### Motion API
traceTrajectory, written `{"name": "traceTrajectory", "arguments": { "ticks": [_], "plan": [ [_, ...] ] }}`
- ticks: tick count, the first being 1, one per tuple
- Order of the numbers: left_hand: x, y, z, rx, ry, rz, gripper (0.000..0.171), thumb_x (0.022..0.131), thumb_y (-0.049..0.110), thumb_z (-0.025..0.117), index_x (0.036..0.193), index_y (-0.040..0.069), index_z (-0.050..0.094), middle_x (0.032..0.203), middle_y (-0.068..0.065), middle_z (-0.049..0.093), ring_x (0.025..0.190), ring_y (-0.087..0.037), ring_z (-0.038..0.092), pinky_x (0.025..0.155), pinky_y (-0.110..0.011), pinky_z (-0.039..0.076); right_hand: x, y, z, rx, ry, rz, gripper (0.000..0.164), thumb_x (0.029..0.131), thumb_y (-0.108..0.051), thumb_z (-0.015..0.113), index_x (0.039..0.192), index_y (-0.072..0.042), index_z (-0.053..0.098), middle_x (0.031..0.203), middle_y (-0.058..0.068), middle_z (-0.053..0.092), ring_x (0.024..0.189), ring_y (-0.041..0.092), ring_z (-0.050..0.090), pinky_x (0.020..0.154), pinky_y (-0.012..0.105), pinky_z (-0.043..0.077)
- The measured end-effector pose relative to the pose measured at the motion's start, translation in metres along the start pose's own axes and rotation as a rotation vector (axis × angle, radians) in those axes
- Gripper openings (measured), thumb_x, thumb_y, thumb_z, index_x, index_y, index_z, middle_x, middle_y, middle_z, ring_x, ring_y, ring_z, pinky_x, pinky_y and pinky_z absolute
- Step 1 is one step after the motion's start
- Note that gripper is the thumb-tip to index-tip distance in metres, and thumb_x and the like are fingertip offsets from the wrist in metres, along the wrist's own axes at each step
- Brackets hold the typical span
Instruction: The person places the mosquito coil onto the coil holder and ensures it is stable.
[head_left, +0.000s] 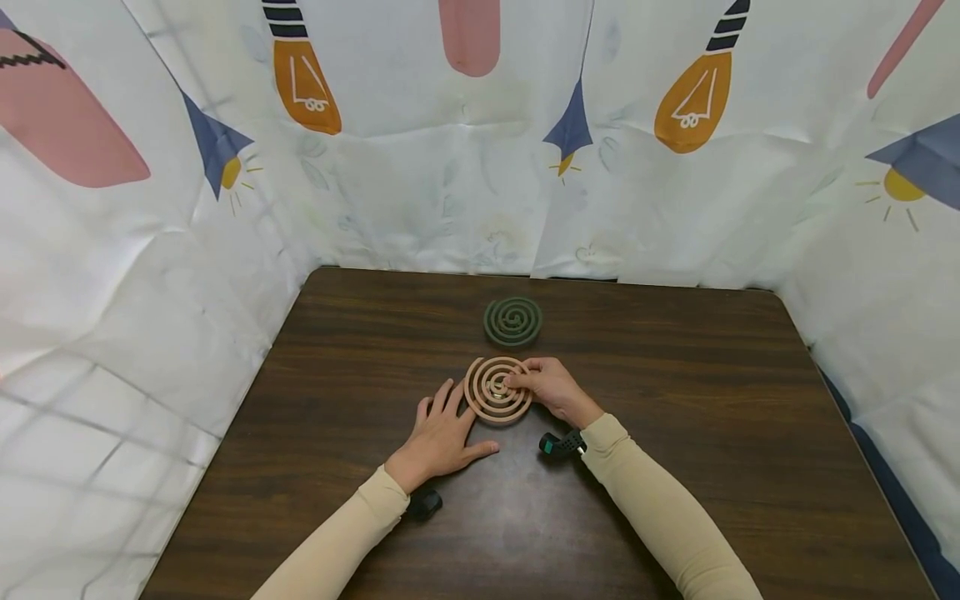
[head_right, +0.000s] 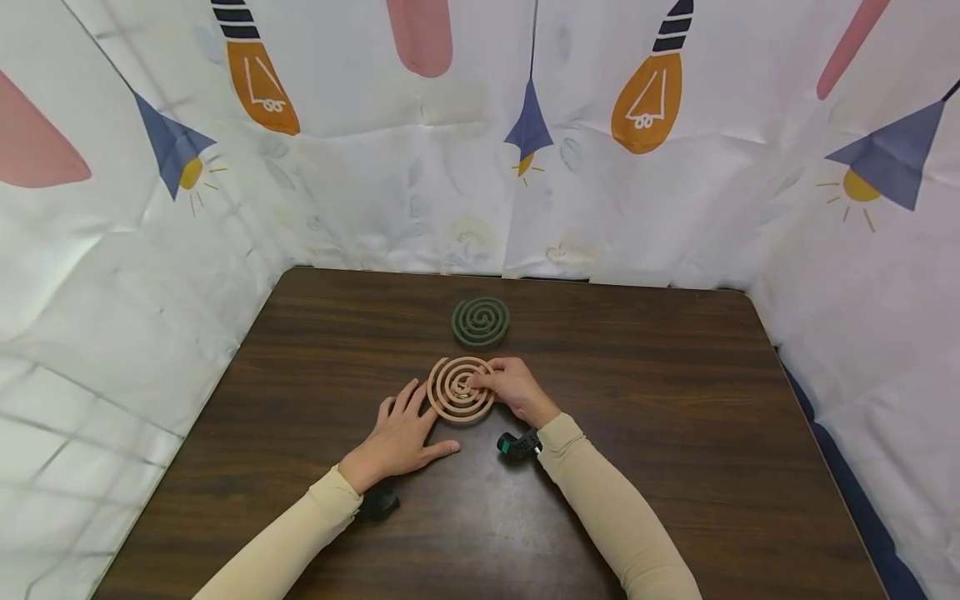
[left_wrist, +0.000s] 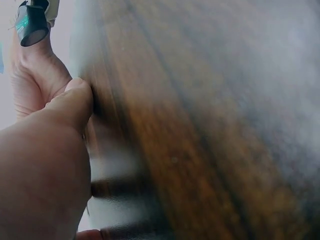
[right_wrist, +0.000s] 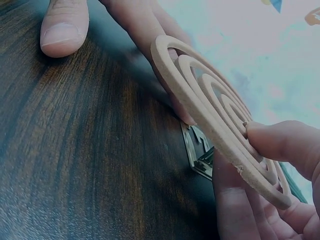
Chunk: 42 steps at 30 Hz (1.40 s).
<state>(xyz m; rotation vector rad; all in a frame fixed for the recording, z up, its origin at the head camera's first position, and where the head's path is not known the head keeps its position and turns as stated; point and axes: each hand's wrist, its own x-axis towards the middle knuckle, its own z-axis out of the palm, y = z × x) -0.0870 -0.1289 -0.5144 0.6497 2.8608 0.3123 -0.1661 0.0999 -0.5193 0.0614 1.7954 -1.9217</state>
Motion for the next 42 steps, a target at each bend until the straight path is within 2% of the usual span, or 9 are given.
{"name": "traceTrajectory", "arguments": {
  "ticks": [9,20,31,42],
  "plan": [
    [-0.002,-0.002,0.001,0.003,-0.01,-0.007,0.089,0.093,0.074,0.054,0.162,0.021,0.035,0.165,-0.018,0.024,0.151,-0.043,0.017,0.109,-0.065,0.027,-0.001,0.001,0.001,-0.009,-0.019,-0.002,0.022,0.095,-0.006,0.074,0.11,0.007,0.065,0.098,0.016,0.07,0.083,0.019,0.071,0.072,0.03,0.058],
    [-0.005,-0.004,-0.002,0.04,-0.052,0.002,0.089,0.094,0.075,0.05,0.164,0.024,0.03,0.167,-0.016,0.018,0.152,-0.042,0.014,0.112,-0.064,0.024,-0.002,0.0,0.002,-0.016,-0.018,0.015,0.026,0.095,-0.007,0.074,0.115,0.008,0.066,0.099,0.015,0.071,0.084,0.019,0.072,0.073,0.031,0.059],
    [-0.007,-0.007,-0.001,0.04,-0.052,0.001,0.09,0.093,0.078,0.047,0.164,0.027,0.028,0.169,-0.012,0.016,0.153,-0.042,0.011,0.111,-0.066,0.024,-0.004,-0.001,0.003,-0.027,-0.025,0.007,0.023,0.094,-0.008,0.075,0.109,0.007,0.068,0.096,0.015,0.071,0.081,0.019,0.071,0.072,0.031,0.059],
    [-0.011,-0.01,-0.005,0.023,-0.056,0.005,0.085,0.094,0.075,0.05,0.163,0.028,0.034,0.169,-0.013,0.015,0.153,-0.043,0.009,0.111,-0.066,0.025,-0.005,-0.002,0.0,-0.057,-0.019,-0.003,0.026,0.094,-0.011,0.076,0.11,0.008,0.067,0.094,0.016,0.071,0.078,0.019,0.071,0.07,0.031,0.058]
  ]
}}
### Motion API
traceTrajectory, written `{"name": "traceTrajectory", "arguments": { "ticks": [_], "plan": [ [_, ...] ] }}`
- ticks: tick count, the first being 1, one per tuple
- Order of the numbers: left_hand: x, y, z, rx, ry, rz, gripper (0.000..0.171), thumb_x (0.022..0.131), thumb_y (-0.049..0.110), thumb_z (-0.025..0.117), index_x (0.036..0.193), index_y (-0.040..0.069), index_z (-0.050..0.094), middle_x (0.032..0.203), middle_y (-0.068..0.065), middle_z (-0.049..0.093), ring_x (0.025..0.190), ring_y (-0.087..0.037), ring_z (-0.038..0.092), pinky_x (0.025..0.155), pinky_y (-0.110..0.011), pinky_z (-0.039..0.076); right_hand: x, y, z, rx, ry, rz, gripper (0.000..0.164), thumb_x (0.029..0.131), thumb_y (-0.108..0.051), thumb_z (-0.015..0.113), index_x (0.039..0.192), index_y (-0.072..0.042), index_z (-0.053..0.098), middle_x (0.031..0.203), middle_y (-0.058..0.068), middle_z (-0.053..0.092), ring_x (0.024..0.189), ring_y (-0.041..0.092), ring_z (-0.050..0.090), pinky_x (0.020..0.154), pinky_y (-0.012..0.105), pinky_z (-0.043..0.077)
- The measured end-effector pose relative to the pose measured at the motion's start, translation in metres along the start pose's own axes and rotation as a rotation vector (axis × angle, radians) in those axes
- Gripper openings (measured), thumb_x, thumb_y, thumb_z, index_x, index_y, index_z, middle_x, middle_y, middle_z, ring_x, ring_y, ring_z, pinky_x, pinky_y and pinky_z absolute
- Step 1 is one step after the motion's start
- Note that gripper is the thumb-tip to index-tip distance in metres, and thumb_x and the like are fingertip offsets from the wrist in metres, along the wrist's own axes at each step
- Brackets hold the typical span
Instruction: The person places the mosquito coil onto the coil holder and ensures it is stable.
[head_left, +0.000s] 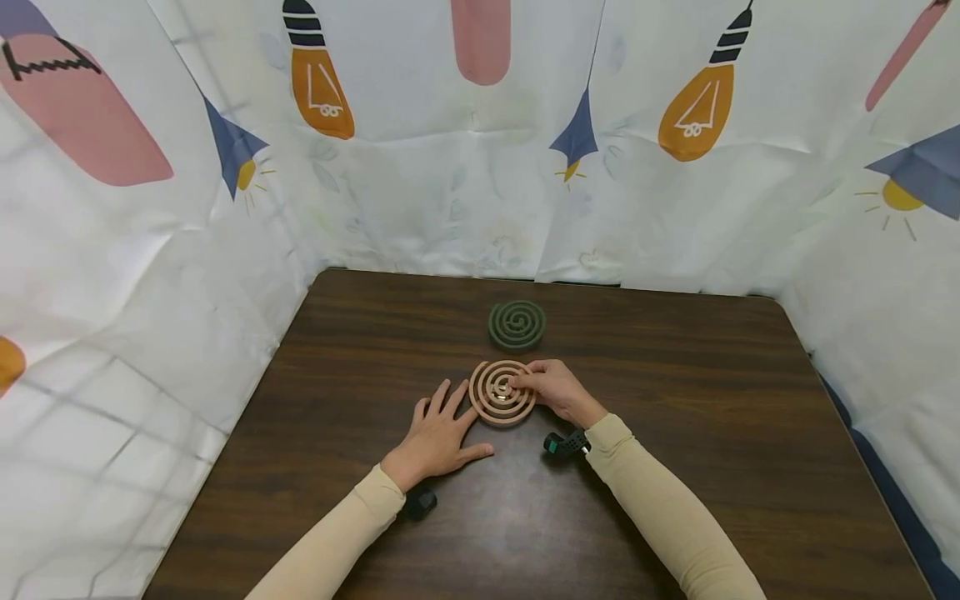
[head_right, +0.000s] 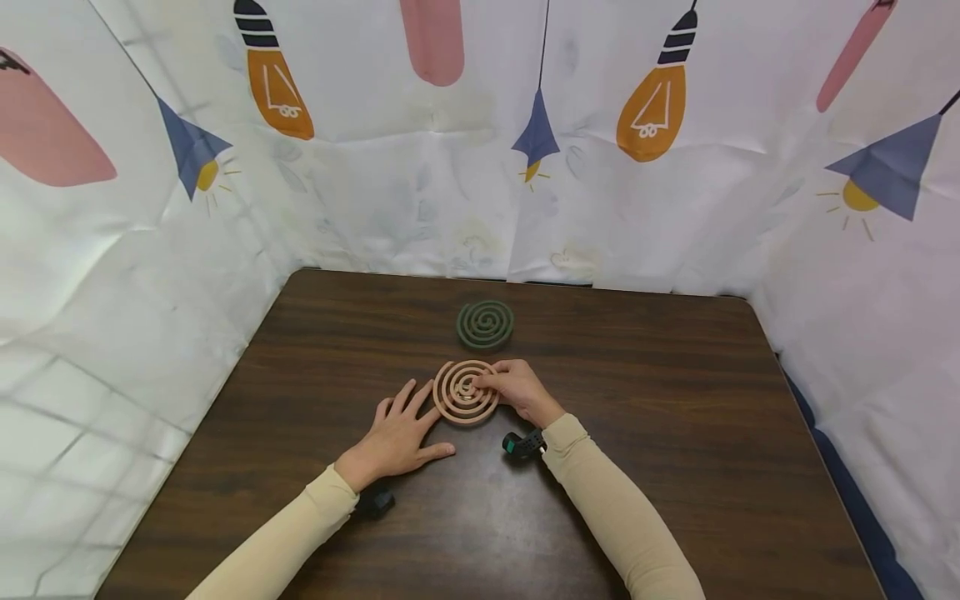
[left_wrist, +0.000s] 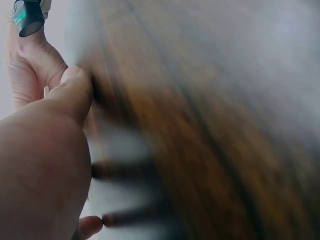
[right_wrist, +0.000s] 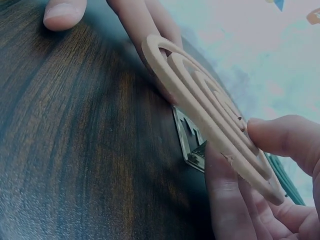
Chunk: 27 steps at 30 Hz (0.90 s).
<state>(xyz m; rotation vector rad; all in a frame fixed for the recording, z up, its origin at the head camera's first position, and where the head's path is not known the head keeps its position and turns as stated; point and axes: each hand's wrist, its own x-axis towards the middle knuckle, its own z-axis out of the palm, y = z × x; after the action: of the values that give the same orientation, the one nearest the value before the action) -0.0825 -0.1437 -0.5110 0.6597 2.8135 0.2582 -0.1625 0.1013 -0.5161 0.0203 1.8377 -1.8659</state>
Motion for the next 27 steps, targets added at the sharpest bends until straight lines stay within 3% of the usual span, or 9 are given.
{"name": "traceTrajectory", "arguments": {
  "ticks": [10,18,27],
  "plan": [
    [-0.006,-0.011,-0.003,0.029,-0.007,-0.002,0.08,0.094,0.077,0.046,0.159,0.03,0.043,0.17,-0.011,0.015,0.154,-0.043,0.009,0.111,-0.066,0.025,-0.001,-0.001,-0.006,-0.007,0.002,0.022,0.031,0.093,-0.015,0.078,0.112,0.008,0.069,0.096,0.017,0.071,0.079,0.02,0.072,0.072,0.033,0.06],
    [-0.012,-0.021,-0.004,0.01,0.025,0.04,0.078,0.095,0.072,0.05,0.161,0.033,0.036,0.169,-0.013,0.017,0.153,-0.044,0.01,0.11,-0.067,0.025,-0.009,-0.003,-0.019,-0.002,0.02,0.038,0.038,0.095,-0.016,0.076,0.121,0.01,0.066,0.107,0.019,0.068,0.087,0.022,0.072,0.081,0.037,0.06],
    [-0.021,-0.034,-0.007,0.006,0.042,0.071,0.078,0.096,0.07,0.053,0.162,0.032,0.036,0.168,-0.017,0.019,0.153,-0.046,0.01,0.109,-0.069,0.026,-0.021,0.002,-0.042,0.025,0.037,0.058,0.039,0.096,-0.018,0.076,0.122,0.009,0.066,0.107,0.021,0.07,0.088,0.023,0.074,0.083,0.038,0.059]
  ]
}}
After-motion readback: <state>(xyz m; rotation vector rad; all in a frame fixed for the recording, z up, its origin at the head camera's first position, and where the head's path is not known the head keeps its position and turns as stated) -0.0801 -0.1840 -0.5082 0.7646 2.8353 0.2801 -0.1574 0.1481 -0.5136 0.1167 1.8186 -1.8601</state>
